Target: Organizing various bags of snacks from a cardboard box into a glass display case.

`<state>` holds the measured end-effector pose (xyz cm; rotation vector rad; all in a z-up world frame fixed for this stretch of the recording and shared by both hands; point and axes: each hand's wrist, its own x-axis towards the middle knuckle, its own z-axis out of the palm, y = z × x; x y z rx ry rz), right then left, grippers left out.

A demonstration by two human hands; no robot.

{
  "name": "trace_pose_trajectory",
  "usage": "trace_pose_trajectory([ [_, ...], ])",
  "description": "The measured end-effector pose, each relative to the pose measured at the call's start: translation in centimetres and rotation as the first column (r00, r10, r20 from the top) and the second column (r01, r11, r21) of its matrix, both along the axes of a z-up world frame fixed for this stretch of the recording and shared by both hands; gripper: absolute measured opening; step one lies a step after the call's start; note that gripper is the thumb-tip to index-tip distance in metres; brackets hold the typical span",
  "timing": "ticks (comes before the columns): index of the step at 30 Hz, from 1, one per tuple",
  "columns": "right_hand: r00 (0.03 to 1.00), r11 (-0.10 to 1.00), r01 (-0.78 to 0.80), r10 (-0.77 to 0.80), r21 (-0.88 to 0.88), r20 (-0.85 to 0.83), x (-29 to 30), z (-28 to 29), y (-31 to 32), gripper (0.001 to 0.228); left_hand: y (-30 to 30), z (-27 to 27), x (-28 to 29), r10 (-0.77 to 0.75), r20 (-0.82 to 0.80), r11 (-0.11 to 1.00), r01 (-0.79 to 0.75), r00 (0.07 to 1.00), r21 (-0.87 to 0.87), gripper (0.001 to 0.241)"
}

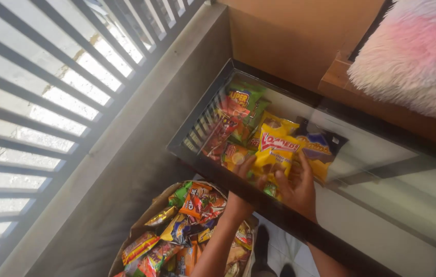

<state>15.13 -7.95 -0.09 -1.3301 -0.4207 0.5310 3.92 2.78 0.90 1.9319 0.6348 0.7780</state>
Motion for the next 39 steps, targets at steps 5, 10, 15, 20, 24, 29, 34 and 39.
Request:
trace_pose_trajectory([
  [5,0.965,0.989,0.125,-0.103,-0.079,0.24,2.6,-1.2,3.4,0.066,3.0,1.4,4.1,0.07,-0.009,0.848,-0.055,0.998,0.528,0.058],
  [10,0.85,0.889,0.282,-0.058,-0.361,0.523,3.9,-0.5,4.3,0.052,4.9,1.3,6.5,-0.014,-0.14,0.868,0.082,0.99,0.49,0.052],
  [15,0.544,0.834,0.469,-0.014,-0.29,0.839,4.6,2.8,4.0,0.042,5.6,0.9,7.3,-0.029,-0.121,0.879,0.083,0.992,0.469,0.048],
  [20,0.598,0.849,0.363,0.105,-0.385,0.795,6.1,2.0,5.4,0.045,5.5,0.6,8.6,-0.036,-0.182,0.824,0.132,0.983,0.551,0.06],
  [24,0.654,0.848,0.302,0.147,-0.435,0.742,7.0,1.6,6.0,0.045,5.9,2.0,9.4,0.027,-0.221,0.796,0.113,0.975,0.594,0.059],
  [29,0.81,0.906,0.235,0.018,-0.353,0.586,7.9,0.6,4.9,0.042,5.6,1.3,10.3,0.025,-0.285,0.806,0.15,0.958,0.573,0.069],
  [34,0.752,0.847,0.412,-0.107,-0.336,0.651,7.4,0.7,2.3,0.03,5.4,1.0,10.5,0.027,-0.275,0.814,0.139,0.961,0.564,0.075],
  [39,0.499,0.675,0.574,0.16,-0.464,0.851,7.2,-1.0,2.2,0.041,5.2,0.3,10.6,0.057,-0.359,0.794,0.176,0.932,0.582,0.08],
])
